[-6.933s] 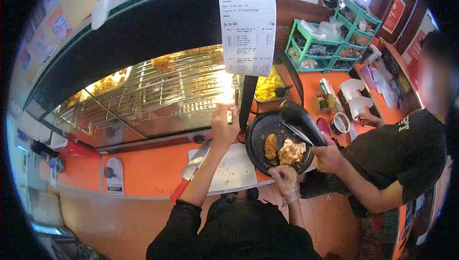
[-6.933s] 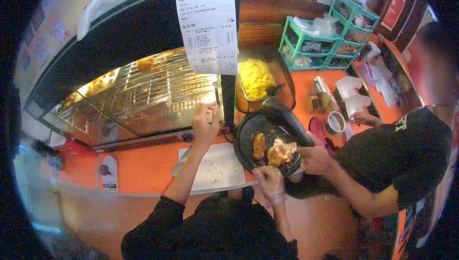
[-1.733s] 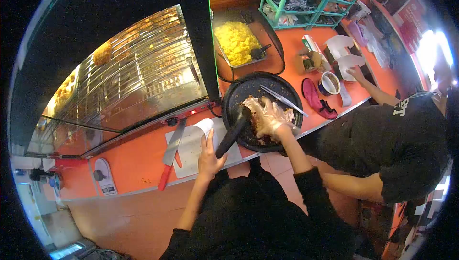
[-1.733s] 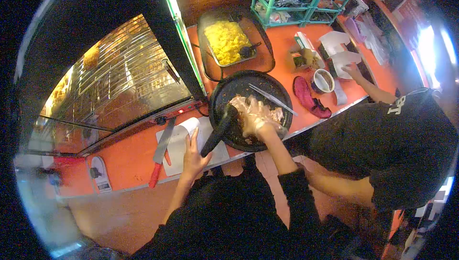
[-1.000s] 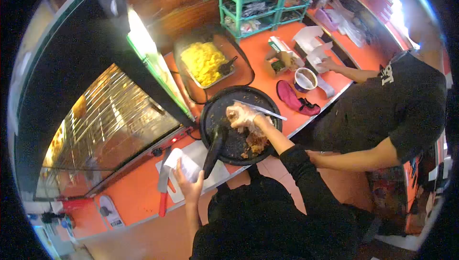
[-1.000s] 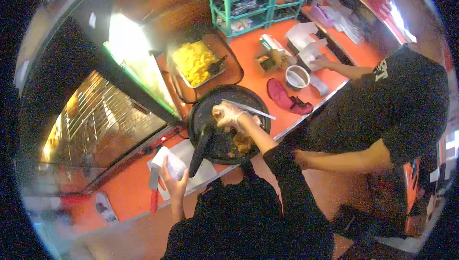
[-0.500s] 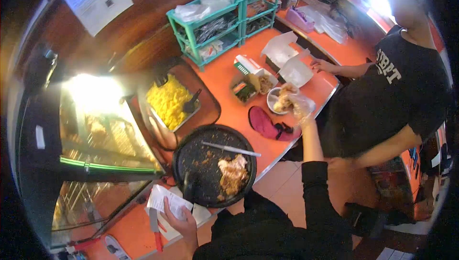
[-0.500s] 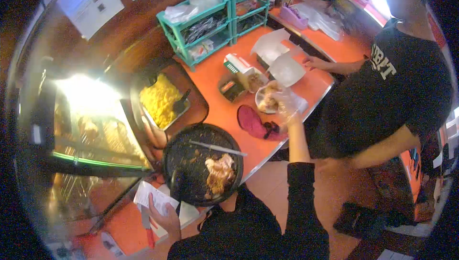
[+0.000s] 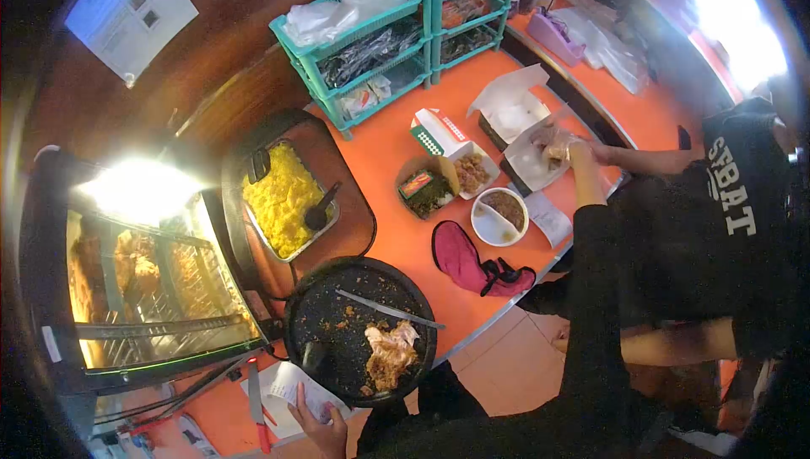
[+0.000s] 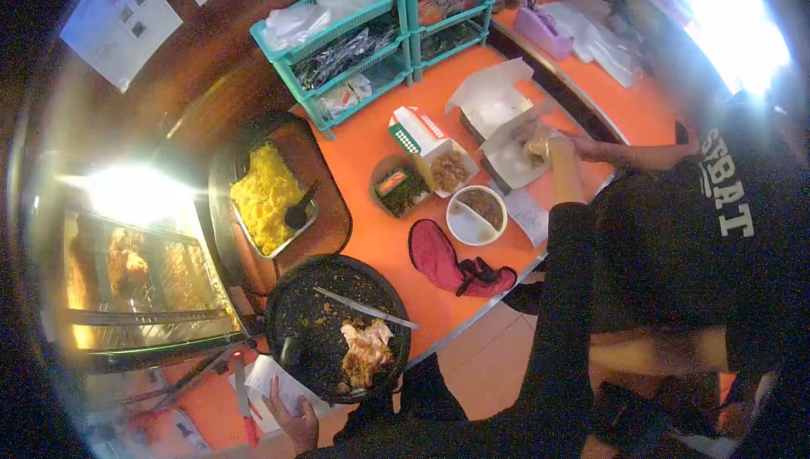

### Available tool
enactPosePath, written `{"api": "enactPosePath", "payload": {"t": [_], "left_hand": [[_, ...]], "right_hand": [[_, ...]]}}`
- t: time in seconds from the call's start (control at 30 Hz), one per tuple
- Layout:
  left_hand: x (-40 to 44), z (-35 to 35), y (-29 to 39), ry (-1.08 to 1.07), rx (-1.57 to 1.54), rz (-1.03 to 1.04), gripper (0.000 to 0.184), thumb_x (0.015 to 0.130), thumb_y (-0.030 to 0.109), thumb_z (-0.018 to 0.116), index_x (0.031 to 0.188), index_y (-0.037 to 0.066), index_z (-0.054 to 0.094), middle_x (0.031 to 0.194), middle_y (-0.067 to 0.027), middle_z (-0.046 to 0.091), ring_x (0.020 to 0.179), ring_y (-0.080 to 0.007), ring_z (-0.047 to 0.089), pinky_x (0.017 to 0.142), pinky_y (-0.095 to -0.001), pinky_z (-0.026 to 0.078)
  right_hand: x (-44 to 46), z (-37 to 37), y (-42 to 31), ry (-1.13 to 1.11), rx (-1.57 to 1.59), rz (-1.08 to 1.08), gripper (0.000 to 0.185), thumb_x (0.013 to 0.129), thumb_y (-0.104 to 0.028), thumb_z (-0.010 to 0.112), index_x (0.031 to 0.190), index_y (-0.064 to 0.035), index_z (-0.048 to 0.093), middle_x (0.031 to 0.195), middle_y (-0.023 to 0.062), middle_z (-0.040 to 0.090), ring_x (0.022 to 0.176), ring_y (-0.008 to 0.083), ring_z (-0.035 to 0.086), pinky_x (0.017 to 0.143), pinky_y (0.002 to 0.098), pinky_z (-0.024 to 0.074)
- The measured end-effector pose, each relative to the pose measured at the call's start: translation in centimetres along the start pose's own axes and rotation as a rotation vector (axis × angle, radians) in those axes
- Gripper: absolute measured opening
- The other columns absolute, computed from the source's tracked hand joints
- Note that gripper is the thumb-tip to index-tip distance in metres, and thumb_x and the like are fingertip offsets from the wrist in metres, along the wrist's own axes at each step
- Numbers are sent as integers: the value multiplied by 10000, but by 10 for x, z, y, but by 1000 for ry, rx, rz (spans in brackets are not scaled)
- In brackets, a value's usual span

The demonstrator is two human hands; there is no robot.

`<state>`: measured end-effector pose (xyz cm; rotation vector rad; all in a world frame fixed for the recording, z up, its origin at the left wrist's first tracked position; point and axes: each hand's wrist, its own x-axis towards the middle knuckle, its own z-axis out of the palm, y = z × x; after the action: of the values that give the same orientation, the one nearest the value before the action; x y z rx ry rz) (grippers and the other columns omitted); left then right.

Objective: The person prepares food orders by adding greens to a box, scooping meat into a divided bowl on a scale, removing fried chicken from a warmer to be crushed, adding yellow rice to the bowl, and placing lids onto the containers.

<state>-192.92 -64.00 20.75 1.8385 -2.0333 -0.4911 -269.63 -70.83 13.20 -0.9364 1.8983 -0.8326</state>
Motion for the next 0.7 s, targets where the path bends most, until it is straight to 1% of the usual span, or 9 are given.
{"api": "enactPosePath", "payload": {"t": [0.13,0.27,0.33,0.4,0.47,0.53,0.57,0.6,0.7], "left_hand": [[0,2,7,2,-18,-29,645,701,-27,525,1336,6,415,1316,-204,470,1280,-443,338,1127,-516,135],[4,1,5,23,-78,3,587,738,-33,539,1316,-8,441,1317,-224,470,1218,-457,400,1076,-489,263],[6,-1,10,43,-153,-11,555,772,-40,536,1317,3,445,1320,-234,456,1199,-450,417,1047,-463,305],[9,-3,8,73,-69,12,559,778,-27,545,1325,8,440,1305,-231,474,1216,-457,404,1060,-470,288],[12,-1,5,136,-111,5,560,776,-29,543,1325,6,441,1306,-231,473,1216,-458,404,1056,-475,290],[11,-2,0,191,-159,20,562,774,-31,541,1325,4,441,1307,-231,473,1217,-458,404,1052,-481,293],[11,-3,-2,186,-126,35,563,769,-28,542,1323,-2,442,1302,-231,475,1214,-455,408,1040,-482,305],[10,-2,-4,183,-95,52,565,765,-24,543,1321,-8,443,1298,-230,477,1210,-452,412,1028,-482,317],[6,-2,-11,181,-270,-18,601,746,-20,547,1334,-6,424,1322,-246,410,1263,-418,364,1083,-474,239]], "right_hand": [[10,2,7,28,-409,-68,314,805,-126,632,1107,-62,572,965,109,630,887,227,617,746,362,509],[13,27,15,157,-761,-172,377,785,-131,653,1148,-64,578,1023,134,642,964,255,622,801,386,512],[14,72,24,249,-884,-100,386,788,-112,653,1159,-49,565,1098,108,626,1037,192,597,791,362,509],[-45,133,-38,739,-1055,-453,381,820,-167,640,1177,-69,552,1084,147,620,1021,236,600,802,368,509],[-105,227,-101,476,-387,-281,375,829,-176,629,1183,-77,550,1057,171,614,971,279,604,799,366,506],[-165,301,-172,66,-639,-500,337,856,-247,587,1167,-119,609,1016,139,624,963,305,603,808,417,474],[-184,317,-195,-397,-368,-413,384,820,-292,642,1163,-121,616,1008,136,627,953,296,609,850,394,476],[-193,350,-188,-558,-307,-547,462,775,-324,688,1170,-99,608,1041,136,624,1001,307,591,918,396,448],[-232,415,-189,-613,-488,-748,887,640,-463,785,1379,-147,410,1427,163,372,1299,362,374,1046,427,362]]}}
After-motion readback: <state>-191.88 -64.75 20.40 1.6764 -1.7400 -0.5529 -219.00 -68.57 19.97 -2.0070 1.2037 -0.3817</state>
